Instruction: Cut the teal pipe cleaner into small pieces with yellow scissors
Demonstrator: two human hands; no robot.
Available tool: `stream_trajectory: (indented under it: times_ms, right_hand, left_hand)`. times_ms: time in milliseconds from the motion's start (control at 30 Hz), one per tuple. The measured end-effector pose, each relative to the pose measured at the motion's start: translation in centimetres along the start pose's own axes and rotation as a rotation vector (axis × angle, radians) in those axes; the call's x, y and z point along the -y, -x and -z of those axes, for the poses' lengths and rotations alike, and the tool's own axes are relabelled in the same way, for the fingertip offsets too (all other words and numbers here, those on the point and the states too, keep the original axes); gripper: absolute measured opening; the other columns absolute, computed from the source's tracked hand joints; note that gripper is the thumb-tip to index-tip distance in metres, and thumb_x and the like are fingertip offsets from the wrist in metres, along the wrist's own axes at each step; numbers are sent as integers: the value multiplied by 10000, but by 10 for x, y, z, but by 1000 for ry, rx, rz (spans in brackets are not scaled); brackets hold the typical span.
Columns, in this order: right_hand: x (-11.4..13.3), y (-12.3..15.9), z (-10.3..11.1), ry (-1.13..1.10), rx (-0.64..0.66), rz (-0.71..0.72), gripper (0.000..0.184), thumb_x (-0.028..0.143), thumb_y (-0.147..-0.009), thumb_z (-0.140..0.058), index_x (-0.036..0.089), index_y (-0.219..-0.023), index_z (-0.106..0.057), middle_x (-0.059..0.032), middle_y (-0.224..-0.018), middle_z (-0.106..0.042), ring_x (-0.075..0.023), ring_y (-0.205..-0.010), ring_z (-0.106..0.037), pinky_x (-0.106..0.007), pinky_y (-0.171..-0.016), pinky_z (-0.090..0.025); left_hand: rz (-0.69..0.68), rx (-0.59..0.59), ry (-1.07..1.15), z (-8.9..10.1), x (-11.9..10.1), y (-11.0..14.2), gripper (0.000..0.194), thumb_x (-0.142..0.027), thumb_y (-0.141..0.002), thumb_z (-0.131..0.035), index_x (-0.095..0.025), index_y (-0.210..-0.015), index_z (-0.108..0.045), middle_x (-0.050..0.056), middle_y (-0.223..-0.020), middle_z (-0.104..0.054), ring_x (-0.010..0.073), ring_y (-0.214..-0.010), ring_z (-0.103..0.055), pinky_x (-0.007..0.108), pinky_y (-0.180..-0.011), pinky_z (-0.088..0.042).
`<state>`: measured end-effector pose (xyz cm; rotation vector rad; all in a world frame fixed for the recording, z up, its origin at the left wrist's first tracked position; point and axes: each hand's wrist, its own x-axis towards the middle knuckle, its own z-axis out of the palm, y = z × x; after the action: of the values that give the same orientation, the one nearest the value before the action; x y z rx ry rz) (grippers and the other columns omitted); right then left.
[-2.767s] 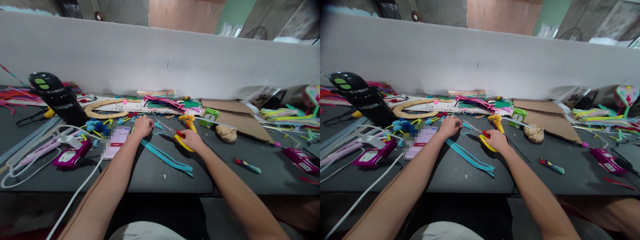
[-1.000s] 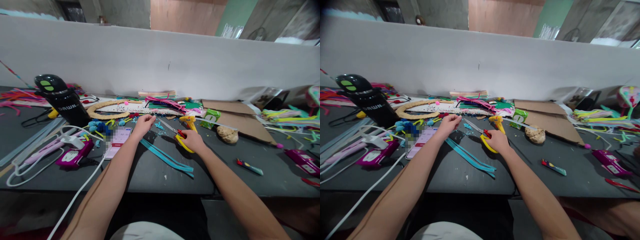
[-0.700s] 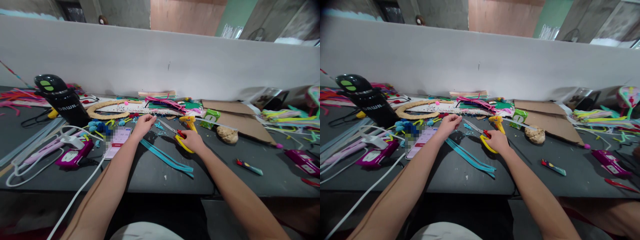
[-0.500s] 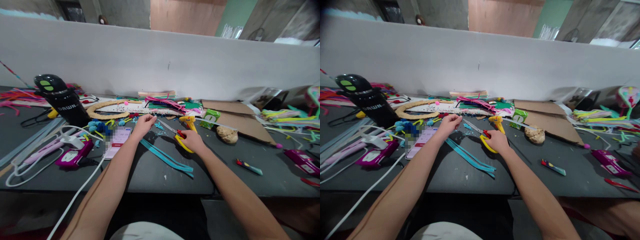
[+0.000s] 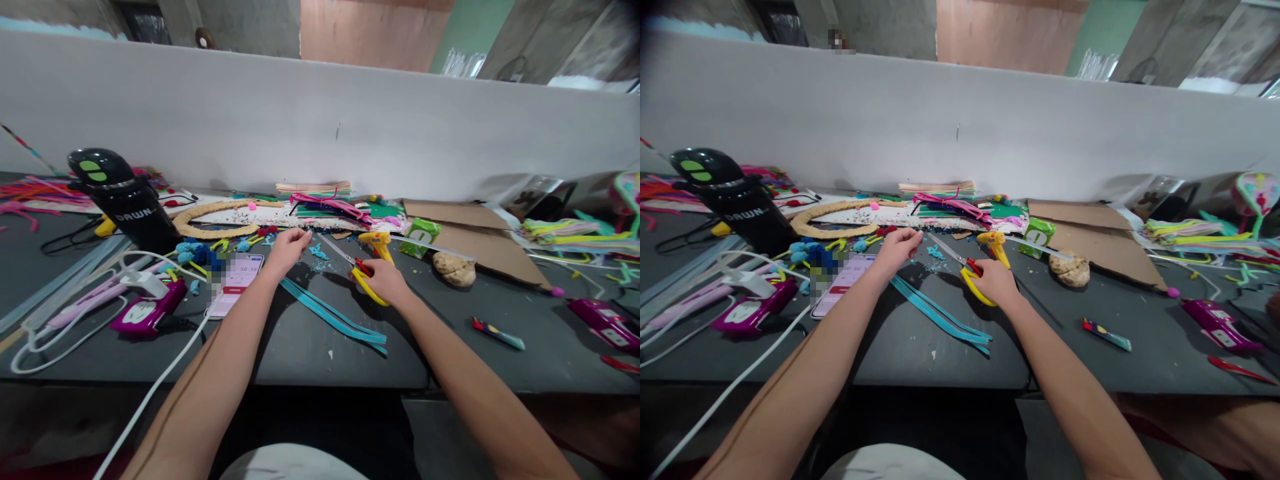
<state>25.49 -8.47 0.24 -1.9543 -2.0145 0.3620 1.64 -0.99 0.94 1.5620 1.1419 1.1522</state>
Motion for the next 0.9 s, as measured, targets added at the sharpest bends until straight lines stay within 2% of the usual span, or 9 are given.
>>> stream_trajectory:
  times_ms: [433, 667, 900]
  right_hand:
    - [-1, 1, -2, 29, -1, 26, 378, 565, -792, -559, 218, -759, -705, -28, -746, -686, -149, -672, -552, -246, -535, -263]
    - [-2, 0, -2, 44, 8, 22, 346, 535, -793, -574, 223, -785, -723, -26, -762, -687, -150, -670, -546, -252, -531, -268]
    - [-1, -1, -2, -7, 7, 25, 391, 578, -782, -568, 210, -754, -696, -22, -720, -666, -146, -649, -538, -247, -516, -261]
  left_hand:
    - [-57, -7, -27, 0, 6, -4, 344, -484, -810, -581, -174, -672, -525, -43, -536, -449, 88, -489, -400, 240, -496, -305]
    - [-43, -3, -29, 1, 8, -4, 354, -502, -802, -586, -176, -677, -530, -40, -535, -453, 91, -486, -400, 241, -494, -294]
    - [-27, 1, -19, 0, 8, -4, 389, -520, -808, -570, -175, -637, -513, -43, -512, -423, 87, -471, -372, 244, -488, -278]
